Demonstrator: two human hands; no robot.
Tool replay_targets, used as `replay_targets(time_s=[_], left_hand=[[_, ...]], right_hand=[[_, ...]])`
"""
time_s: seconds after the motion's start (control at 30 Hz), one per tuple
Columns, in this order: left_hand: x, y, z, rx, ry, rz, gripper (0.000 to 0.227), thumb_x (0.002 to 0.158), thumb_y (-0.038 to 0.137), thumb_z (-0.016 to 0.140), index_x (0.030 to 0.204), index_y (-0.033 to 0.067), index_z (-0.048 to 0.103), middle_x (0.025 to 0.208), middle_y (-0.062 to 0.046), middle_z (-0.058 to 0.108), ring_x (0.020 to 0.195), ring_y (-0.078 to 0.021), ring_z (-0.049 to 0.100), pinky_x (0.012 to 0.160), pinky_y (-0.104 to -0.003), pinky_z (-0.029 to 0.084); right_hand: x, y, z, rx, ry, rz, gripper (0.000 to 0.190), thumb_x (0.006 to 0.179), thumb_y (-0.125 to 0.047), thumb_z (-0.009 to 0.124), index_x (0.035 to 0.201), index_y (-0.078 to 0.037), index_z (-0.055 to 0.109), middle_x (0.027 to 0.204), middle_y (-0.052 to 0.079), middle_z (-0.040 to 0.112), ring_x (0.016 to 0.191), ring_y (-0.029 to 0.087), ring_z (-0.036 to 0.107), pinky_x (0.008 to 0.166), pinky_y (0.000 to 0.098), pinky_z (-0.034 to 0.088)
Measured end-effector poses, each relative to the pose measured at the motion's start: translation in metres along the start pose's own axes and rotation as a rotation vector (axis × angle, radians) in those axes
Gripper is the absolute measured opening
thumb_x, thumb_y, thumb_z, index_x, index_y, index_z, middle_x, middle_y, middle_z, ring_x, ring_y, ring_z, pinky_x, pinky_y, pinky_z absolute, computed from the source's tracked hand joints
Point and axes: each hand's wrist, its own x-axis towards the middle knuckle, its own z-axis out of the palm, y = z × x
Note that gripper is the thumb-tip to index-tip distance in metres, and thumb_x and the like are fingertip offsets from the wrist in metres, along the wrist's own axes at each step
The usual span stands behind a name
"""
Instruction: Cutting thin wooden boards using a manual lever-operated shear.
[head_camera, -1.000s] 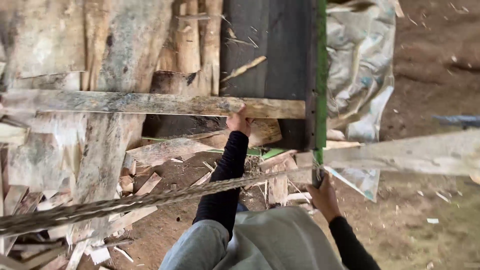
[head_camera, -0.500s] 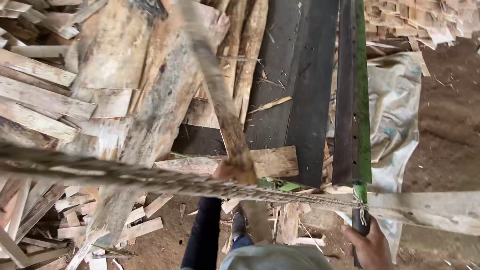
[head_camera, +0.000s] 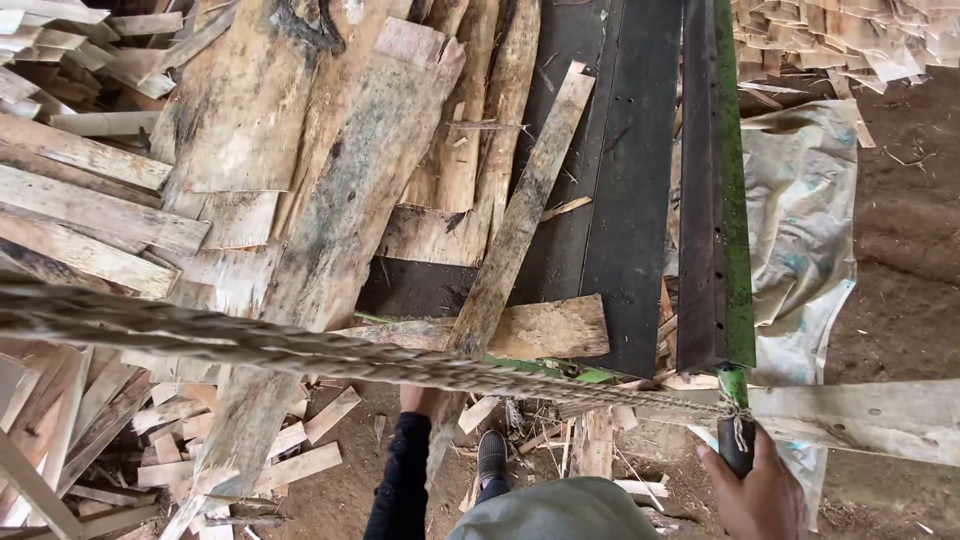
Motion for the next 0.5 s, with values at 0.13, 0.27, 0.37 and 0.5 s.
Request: replay_targets(time_s=[0.13, 0.27, 0.37, 0.5], left_hand=[[0.004, 0.004, -0.024, 0.238, 0.066, 0.02, 0.025, 0.095, 0.033, 0.067, 0.111, 0.015, 0.072, 0.101, -0.006, 0.08, 0.074, -0.0166, 0.073, 0.073, -0.033, 0.065], [-0.093, 0.115, -0.118, 0.498, 0.126, 0.012, 0.026, 0.096, 0.04, 0.068, 0.11, 0.0187, 0.074, 0.103, -0.004, 0.082, 0.075, -0.015, 0.073, 0.076, -0.032, 0.065], [-0.116, 0.044, -0.177, 0.364, 0.389, 0.573, 0.029, 0.094, 0.032, 0.073, 0.102, 0.0044, 0.074, 0.092, -0.009, 0.076, 0.06, -0.0217, 0.065, 0.057, -0.038, 0.057], [-0.213, 0.062, -0.246, 0.571, 0.342, 0.146, 0.042, 0.082, 0.045, 0.083, 0.074, 0.0044, 0.083, 0.07, -0.012, 0.078, 0.056, -0.0233, 0.068, 0.058, -0.041, 0.056]], right_hand=[[-0.033, -0.026, 0.018, -0.186, 0.483, -0.465, 0.055, 0.088, -0.045, 0.071, 0.133, -0.015, 0.06, 0.118, 0.01, 0.073, 0.109, 0.027, 0.073, 0.104, 0.0416, 0.055], [-0.037, -0.082, 0.06, 0.196, 0.053, -0.461, 0.04, 0.092, -0.043, 0.076, 0.12, -0.015, 0.069, 0.118, 0.009, 0.078, 0.118, 0.022, 0.077, 0.101, 0.0378, 0.061], [0.046, -0.106, 0.144, 0.837, -0.432, -0.358, 0.087, 0.086, -0.035, 0.075, 0.155, -0.004, 0.032, 0.153, 0.023, 0.046, 0.138, 0.033, 0.054, 0.111, 0.0472, 0.049], [0.066, -0.197, 0.158, 0.843, -0.519, -0.316, 0.086, 0.091, -0.032, 0.074, 0.157, -0.001, 0.029, 0.154, 0.028, 0.046, 0.138, 0.031, 0.055, 0.11, 0.0461, 0.05]])
